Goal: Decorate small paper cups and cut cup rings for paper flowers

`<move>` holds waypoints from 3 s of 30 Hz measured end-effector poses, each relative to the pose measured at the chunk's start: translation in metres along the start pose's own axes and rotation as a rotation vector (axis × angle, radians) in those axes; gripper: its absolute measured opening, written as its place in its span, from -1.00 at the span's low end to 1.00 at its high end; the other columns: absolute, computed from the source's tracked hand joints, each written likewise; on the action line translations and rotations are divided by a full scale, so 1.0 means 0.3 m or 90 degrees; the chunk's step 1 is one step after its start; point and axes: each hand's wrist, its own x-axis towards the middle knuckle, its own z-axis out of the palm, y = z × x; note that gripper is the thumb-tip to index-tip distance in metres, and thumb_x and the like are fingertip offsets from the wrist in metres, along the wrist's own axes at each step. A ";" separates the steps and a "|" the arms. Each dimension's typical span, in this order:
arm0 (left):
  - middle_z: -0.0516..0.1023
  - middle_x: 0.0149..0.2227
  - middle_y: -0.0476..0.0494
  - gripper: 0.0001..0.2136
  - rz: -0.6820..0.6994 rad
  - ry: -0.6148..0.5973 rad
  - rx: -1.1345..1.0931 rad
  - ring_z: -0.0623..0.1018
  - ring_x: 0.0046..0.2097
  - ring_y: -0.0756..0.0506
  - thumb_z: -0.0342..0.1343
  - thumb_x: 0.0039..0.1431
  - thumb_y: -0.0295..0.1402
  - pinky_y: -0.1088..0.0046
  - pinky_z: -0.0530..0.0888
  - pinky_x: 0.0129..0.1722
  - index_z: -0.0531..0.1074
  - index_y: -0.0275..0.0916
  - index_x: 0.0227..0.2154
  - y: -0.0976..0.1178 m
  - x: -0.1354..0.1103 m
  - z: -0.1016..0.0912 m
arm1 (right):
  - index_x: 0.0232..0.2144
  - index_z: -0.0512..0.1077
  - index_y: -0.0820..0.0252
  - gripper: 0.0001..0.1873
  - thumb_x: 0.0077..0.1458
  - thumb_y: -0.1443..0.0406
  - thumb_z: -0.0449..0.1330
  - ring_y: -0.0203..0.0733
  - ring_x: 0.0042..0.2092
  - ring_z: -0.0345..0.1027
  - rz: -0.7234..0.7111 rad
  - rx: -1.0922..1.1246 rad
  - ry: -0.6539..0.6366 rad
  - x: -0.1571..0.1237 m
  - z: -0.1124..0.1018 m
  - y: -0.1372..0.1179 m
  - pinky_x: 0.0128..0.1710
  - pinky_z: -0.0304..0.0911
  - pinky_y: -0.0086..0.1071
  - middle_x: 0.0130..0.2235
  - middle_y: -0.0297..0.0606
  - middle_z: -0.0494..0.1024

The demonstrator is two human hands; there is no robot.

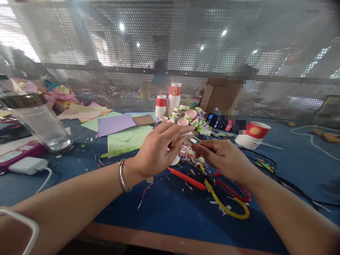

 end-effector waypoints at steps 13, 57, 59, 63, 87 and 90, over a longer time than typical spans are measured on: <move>0.61 -0.20 -0.14 -0.69 -0.011 0.005 -0.002 0.52 -0.16 -0.03 0.11 0.28 -0.57 0.39 0.49 -0.10 0.48 -0.29 0.06 0.008 0.001 -0.007 | -0.55 0.42 0.14 -0.34 0.23 -0.24 0.01 -0.33 -0.57 0.01 -0.012 -0.029 0.007 -0.002 -0.008 -0.005 -0.55 -0.05 -0.34 -0.64 -0.43 0.18; 0.55 -0.27 -0.09 -0.80 -0.603 -0.021 -0.560 0.60 -0.31 -0.02 0.19 0.16 -0.43 0.52 0.58 -0.46 0.43 -0.25 -0.14 0.035 0.020 0.034 | -0.46 0.46 0.12 -0.75 0.20 0.13 0.22 -0.35 -0.57 0.00 -0.058 0.124 0.134 -0.009 0.029 -0.005 -0.56 -0.06 -0.35 -0.60 -0.47 0.23; 0.55 -0.30 -0.07 -0.76 -0.554 -0.027 -0.508 0.61 -0.31 -0.04 0.20 0.15 -0.43 0.51 0.57 -0.47 0.42 -0.25 -0.11 0.029 0.016 0.035 | -0.48 0.45 0.12 -0.72 0.21 0.12 0.22 -0.35 -0.57 -0.02 -0.062 0.109 0.141 -0.009 0.029 -0.010 -0.56 -0.06 -0.35 -0.60 -0.47 0.21; 0.54 -0.35 -0.05 -0.69 -0.481 -0.039 -0.386 0.56 -0.38 -0.01 0.23 0.09 -0.46 0.53 0.49 -0.51 0.40 -0.23 -0.09 0.014 0.007 0.037 | -0.47 0.50 0.13 -0.69 0.21 0.08 0.22 -0.34 -0.56 0.01 -0.054 0.089 0.150 -0.008 0.031 -0.009 -0.56 -0.04 -0.35 -0.60 -0.44 0.28; 0.56 -0.16 -0.17 -0.54 -0.488 -0.153 -0.482 0.59 -0.28 -0.06 0.06 0.27 -0.38 0.43 0.61 -0.43 0.35 -0.15 0.24 -0.010 0.007 0.034 | -0.38 0.53 0.15 -0.75 0.15 0.09 0.27 -0.31 -0.49 0.21 -0.050 0.101 0.194 -0.005 0.025 0.005 -0.52 0.08 -0.39 -0.49 -0.36 0.48; 0.58 -0.12 -0.18 -0.49 -0.457 -0.156 -0.481 0.58 -0.31 -0.04 0.15 0.22 -0.35 0.43 0.60 -0.40 0.34 -0.16 0.25 -0.002 0.008 0.035 | -0.39 0.52 0.14 -0.75 0.16 0.09 0.27 -0.29 -0.48 0.24 -0.048 0.089 0.186 -0.005 0.026 0.002 -0.49 0.12 -0.38 -0.48 -0.36 0.49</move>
